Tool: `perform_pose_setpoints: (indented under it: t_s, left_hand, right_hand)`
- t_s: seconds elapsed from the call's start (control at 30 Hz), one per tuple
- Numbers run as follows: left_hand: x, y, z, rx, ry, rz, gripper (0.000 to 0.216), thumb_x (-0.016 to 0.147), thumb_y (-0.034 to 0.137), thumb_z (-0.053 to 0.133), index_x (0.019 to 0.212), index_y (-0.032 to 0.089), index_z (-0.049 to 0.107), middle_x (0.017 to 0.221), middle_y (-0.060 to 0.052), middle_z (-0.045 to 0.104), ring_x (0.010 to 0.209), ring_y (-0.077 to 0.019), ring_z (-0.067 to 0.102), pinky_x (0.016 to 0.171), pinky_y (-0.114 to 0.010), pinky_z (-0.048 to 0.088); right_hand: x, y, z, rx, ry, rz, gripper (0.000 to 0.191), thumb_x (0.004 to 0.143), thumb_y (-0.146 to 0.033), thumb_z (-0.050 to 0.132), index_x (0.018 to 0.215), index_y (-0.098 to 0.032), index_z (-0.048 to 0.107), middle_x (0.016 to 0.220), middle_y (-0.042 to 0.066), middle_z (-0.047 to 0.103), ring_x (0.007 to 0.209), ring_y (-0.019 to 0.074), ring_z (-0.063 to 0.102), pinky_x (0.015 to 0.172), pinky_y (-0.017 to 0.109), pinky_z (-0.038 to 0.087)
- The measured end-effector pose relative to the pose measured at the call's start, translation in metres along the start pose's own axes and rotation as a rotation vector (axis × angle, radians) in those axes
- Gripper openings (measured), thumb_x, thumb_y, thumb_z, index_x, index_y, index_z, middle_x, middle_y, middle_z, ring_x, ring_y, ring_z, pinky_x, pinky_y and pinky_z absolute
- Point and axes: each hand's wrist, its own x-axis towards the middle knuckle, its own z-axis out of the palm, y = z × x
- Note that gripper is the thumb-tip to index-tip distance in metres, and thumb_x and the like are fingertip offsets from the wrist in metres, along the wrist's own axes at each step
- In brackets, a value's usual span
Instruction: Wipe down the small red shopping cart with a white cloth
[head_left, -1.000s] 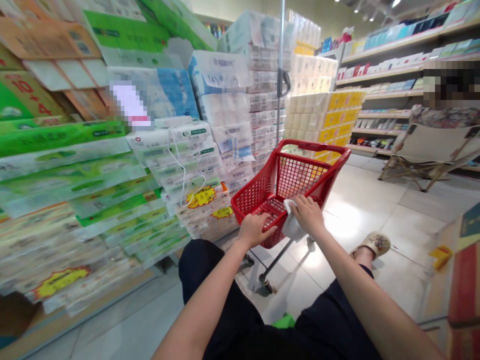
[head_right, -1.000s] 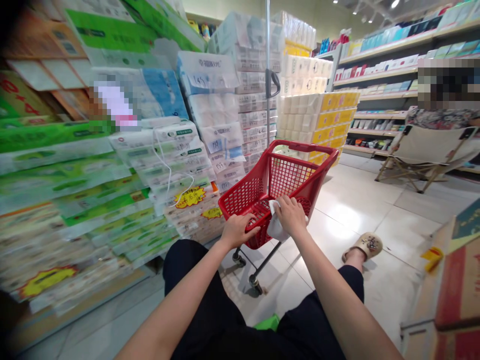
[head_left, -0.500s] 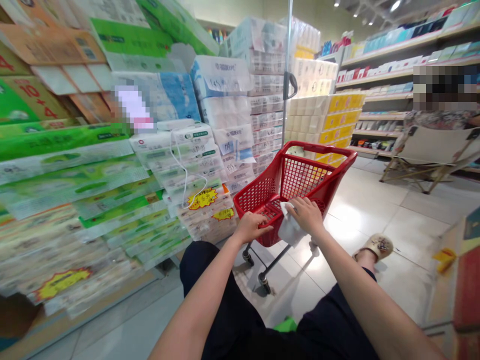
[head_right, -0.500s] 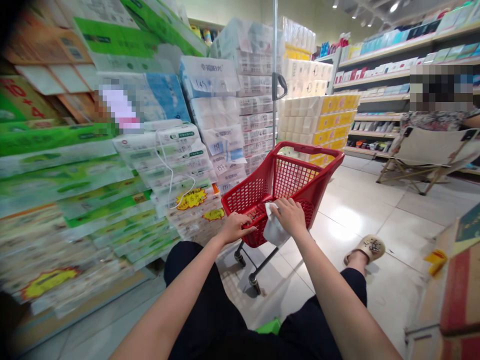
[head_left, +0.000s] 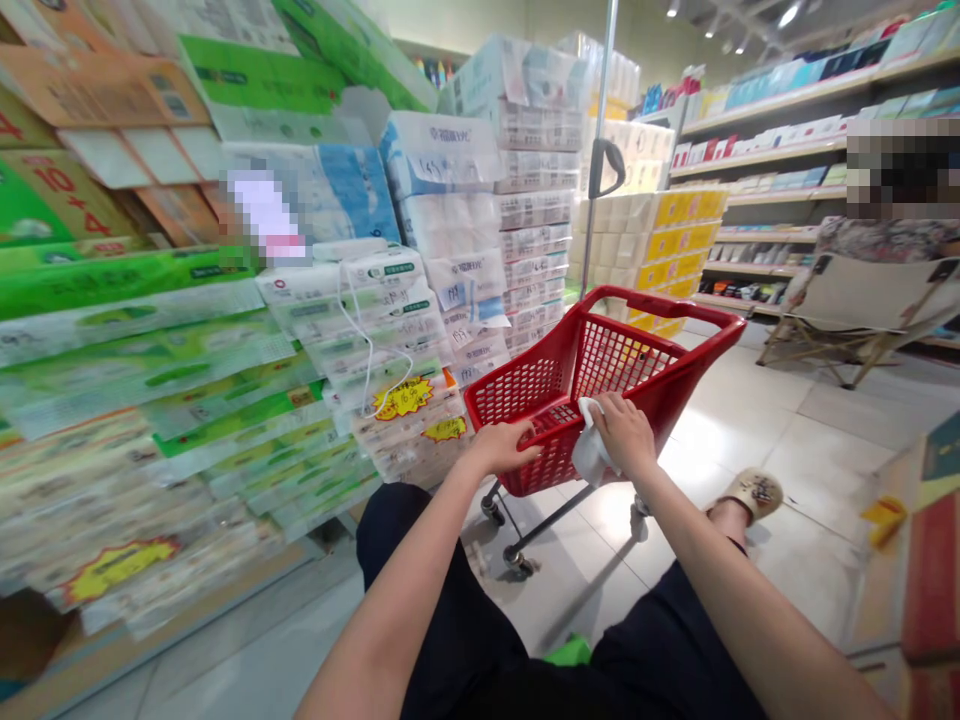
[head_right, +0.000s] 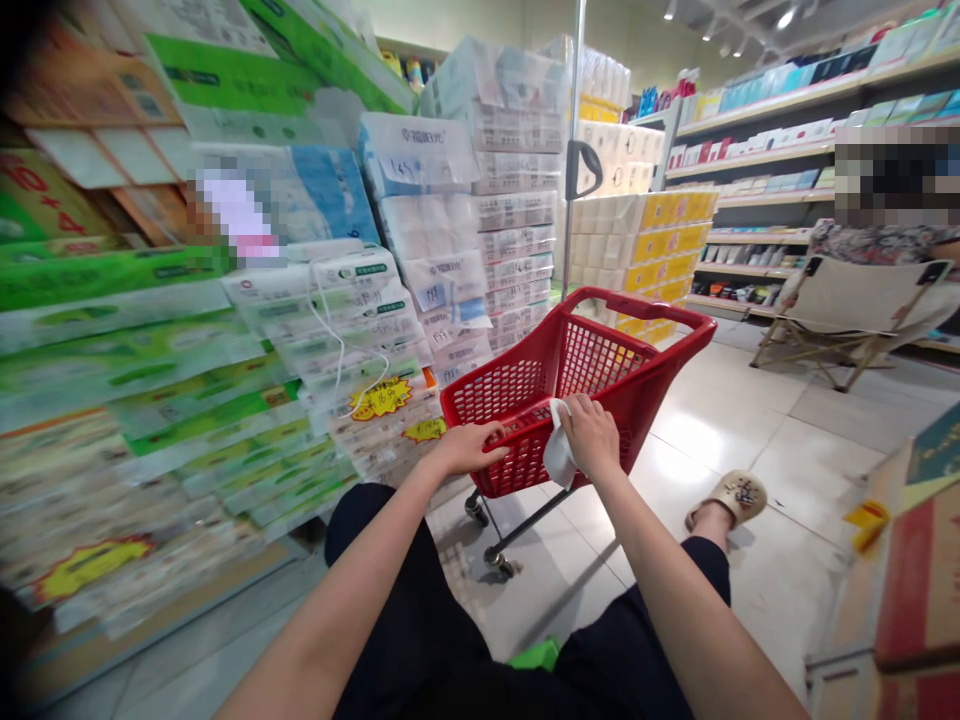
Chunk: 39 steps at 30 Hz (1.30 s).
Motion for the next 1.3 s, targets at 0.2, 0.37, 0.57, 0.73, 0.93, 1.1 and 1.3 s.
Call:
perform_pose_setpoints:
  t_s: [0.2, 0.37, 0.57, 0.73, 0.93, 1.1, 1.3]
  left_hand:
    - [0.01, 0.032, 0.003, 0.095, -0.005, -0.081, 0.043, 0.098, 0.059, 0.03, 0.115, 0.029, 0.056, 0.101, -0.005, 0.071, 0.092, -0.0244, 0.068, 0.074, -0.032, 0.049]
    - [0.005, 0.017, 0.001, 0.104, -0.038, -0.103, 0.039, 0.098, 0.059, 0.031, 0.114, 0.031, 0.053, 0.106, -0.003, 0.07, 0.095, -0.0231, 0.068, 0.075, -0.031, 0.05]
    - [0.003, 0.007, -0.002, 0.087, -0.048, -0.08, 0.04, 0.098, 0.059, 0.029, 0.113, 0.031, 0.053, 0.109, -0.002, 0.069, 0.095, -0.0213, 0.067, 0.076, -0.028, 0.05]
    - [0.004, 0.011, 0.0, 0.106, -0.016, -0.085, 0.041, 0.099, 0.059, 0.026, 0.114, 0.031, 0.052, 0.106, -0.002, 0.069, 0.092, -0.0218, 0.068, 0.073, -0.028, 0.05]
    - [0.003, 0.011, 0.0, 0.131, 0.005, -0.073, 0.041, 0.099, 0.059, 0.027, 0.113, 0.031, 0.052, 0.104, -0.002, 0.07, 0.09, -0.0225, 0.068, 0.07, -0.028, 0.048]
    - [-0.002, 0.008, -0.006, 0.111, -0.017, -0.081, 0.037, 0.099, 0.057, 0.031, 0.114, 0.032, 0.053, 0.107, -0.001, 0.07, 0.091, -0.0214, 0.068, 0.071, -0.027, 0.047]
    - [-0.004, 0.008, -0.009, 0.102, -0.012, -0.086, 0.036, 0.099, 0.057, 0.032, 0.113, 0.032, 0.054, 0.106, -0.001, 0.07, 0.09, -0.0205, 0.068, 0.07, -0.026, 0.046]
  right_hand:
    - [-0.009, -0.014, -0.007, -0.018, 0.01, -0.081, 0.037, 0.101, -0.041, 0.032, 0.118, -0.025, 0.061, 0.118, 0.007, 0.065, 0.1, 0.0227, 0.053, 0.08, 0.036, 0.036]
    - [-0.002, 0.003, -0.015, -0.061, 0.011, -0.125, 0.037, 0.101, -0.04, 0.033, 0.119, -0.027, 0.063, 0.118, 0.005, 0.066, 0.1, 0.0227, 0.052, 0.081, 0.037, 0.034]
    - [0.018, 0.058, -0.031, -0.18, 0.067, -0.004, 0.041, 0.1, -0.044, 0.032, 0.119, -0.026, 0.063, 0.122, 0.005, 0.065, 0.1, 0.0246, 0.051, 0.078, 0.038, 0.033]
    - [0.018, 0.046, -0.026, -0.113, 0.086, 0.109, 0.042, 0.101, -0.043, 0.028, 0.119, -0.025, 0.062, 0.126, 0.006, 0.062, 0.1, 0.025, 0.052, 0.077, 0.037, 0.035]
    - [-0.001, -0.012, -0.009, -0.007, 0.011, -0.018, 0.04, 0.101, -0.04, 0.029, 0.118, -0.026, 0.062, 0.121, 0.007, 0.064, 0.101, 0.0237, 0.053, 0.08, 0.037, 0.037]
    - [0.006, 0.019, -0.022, -0.042, -0.017, -0.102, 0.041, 0.1, -0.043, 0.031, 0.121, -0.028, 0.062, 0.121, 0.006, 0.065, 0.101, 0.0244, 0.053, 0.08, 0.039, 0.036]
    - [0.023, 0.085, -0.048, -0.121, 0.053, 0.032, 0.043, 0.099, -0.046, 0.031, 0.125, -0.029, 0.061, 0.131, 0.005, 0.061, 0.103, 0.0269, 0.052, 0.079, 0.04, 0.036]
